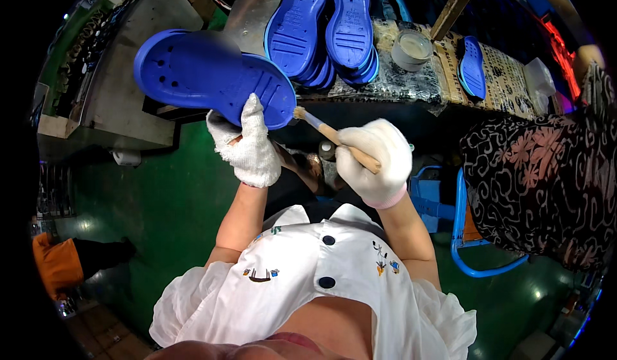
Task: The person applies a liquid from a small container onto the surface of blue shoe insoles using a brush, handling the insoles one by one and placing them onto a moving conveyor belt.
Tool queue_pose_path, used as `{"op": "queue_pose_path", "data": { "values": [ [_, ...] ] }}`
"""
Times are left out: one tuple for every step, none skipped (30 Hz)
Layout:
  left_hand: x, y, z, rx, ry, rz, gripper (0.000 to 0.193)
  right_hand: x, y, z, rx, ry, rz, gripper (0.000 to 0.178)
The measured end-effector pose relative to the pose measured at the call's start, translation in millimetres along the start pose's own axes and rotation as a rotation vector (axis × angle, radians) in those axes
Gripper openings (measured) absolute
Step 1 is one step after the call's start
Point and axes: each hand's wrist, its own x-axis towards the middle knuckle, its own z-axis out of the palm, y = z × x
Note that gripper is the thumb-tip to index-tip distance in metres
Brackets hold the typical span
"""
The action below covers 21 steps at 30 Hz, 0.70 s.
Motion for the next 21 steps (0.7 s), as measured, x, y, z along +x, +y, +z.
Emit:
{"op": "queue_pose_path", "data": {
  "values": [
    [1.1, -2.2, -1.0, 0.002, 0.002, 0.0, 0.042, -1.8, 0.9, -2.1, -0.022, 0.018, 0.003, 0.025],
    [2.1, -5.2, -2.4, 0.002, 0.001, 0.011, 0.042, -3.3, 2.5, -3.3, -0.044, 0.036, 0.006, 0.024],
    [2.0, -6.8, -3.7, 0.004, -0.003, 0.02, 0.042, -5.8, 3.9, -3.6, -0.024, 0.08, 0.02, 0.024],
    [1.2, -6.6, -2.9, 0.006, -0.002, 0.017, 0.042, -6.3, 2.7, -2.5, -0.024, 0.078, 0.024, 0.024],
    [0.0, -5.7, -1.0, -0.007, 0.016, 0.008, 0.042, -6.3, 0.5, -0.5, 0.078, 0.088, 0.066, 0.024],
    [-1.3, -5.0, 1.3, -0.023, 0.032, -0.003, 0.042, -6.1, -1.2, -0.2, 0.175, 0.101, 0.108, 0.024],
    [-1.6, -4.2, 1.1, -0.023, 0.029, -0.008, 0.042, -4.5, 0.3, 0.2, 0.134, 0.046, 0.063, 0.025],
    [-1.5, -3.3, -0.1, 0.005, 0.004, 0.006, 0.041, -0.3, 0.5, 2.5, 0.072, 0.017, 0.007, 0.024],
    [-0.6, -3.0, -1.5, 0.034, -0.017, 0.025, 0.041, -0.5, 1.0, 2.2, 0.077, -0.009, 0.006, 0.022],
    [-0.3, -3.3, -1.8, 0.036, -0.016, 0.024, 0.041, -1.2, 1.9, 1.2, 0.083, -0.036, 0.006, 0.02],
    [0.1, -3.8, -2.0, 0.0, -0.019, -0.002, 0.041, -3.0, 3.9, -3.3, 0.098, -0.043, 0.015, 0.017],
    [0.2, -4.3, -2.6, -0.034, -0.02, -0.028, 0.041, -5.1, 6.0, -7.9, 0.115, -0.051, 0.024, 0.015],
    [0.0, -5.6, -3.5, -0.031, -0.019, -0.029, 0.041, -6.4, 7.5, -8.7, 0.126, -0.014, 0.03, 0.013],
    [-0.5, -7.4, -4.6, -0.023, -0.029, -0.046, 0.041, -8.7, 8.7, -9.5, 0.165, 0.024, 0.061, 0.013],
    [-1.7, -8.2, -4.5, -0.016, -0.042, -0.066, 0.041, -7.3, 7.8, -10.3, 0.177, 0.036, 0.082, 0.015],
    [-2.5, -7.4, -3.7, -0.015, -0.044, -0.07, 0.041, -5.5, 6.8, -9.9, 0.188, 0.048, 0.103, 0.017],
    [-3.0, -5.7, -2.5, 0.005, -0.054, -0.065, 0.041, -5.8, 6.6, -6.0, 0.172, 0.038, 0.104, 0.017],
    [-2.7, -5.3, -1.3, 0.024, -0.064, -0.057, 0.042, -5.4, 7.0, -1.0, 0.158, 0.029, 0.102, 0.018],
    [-2.7, -5.9, -0.6, 0.024, -0.067, -0.059, 0.042, 0.9, 4.7, -1.2, 0.135, -0.01, 0.066, 0.017],
    [-2.8, -6.7, 0.0, -0.004, -0.05, -0.059, 0.042, -0.1, 5.5, -3.4, 0.134, -0.009, 0.068, 0.017],
    [-2.4, -7.2, -0.1, -0.033, -0.032, -0.058, 0.042, -1.4, 6.3, -6.8, 0.131, -0.009, 0.085, 0.017]
  ]
}}
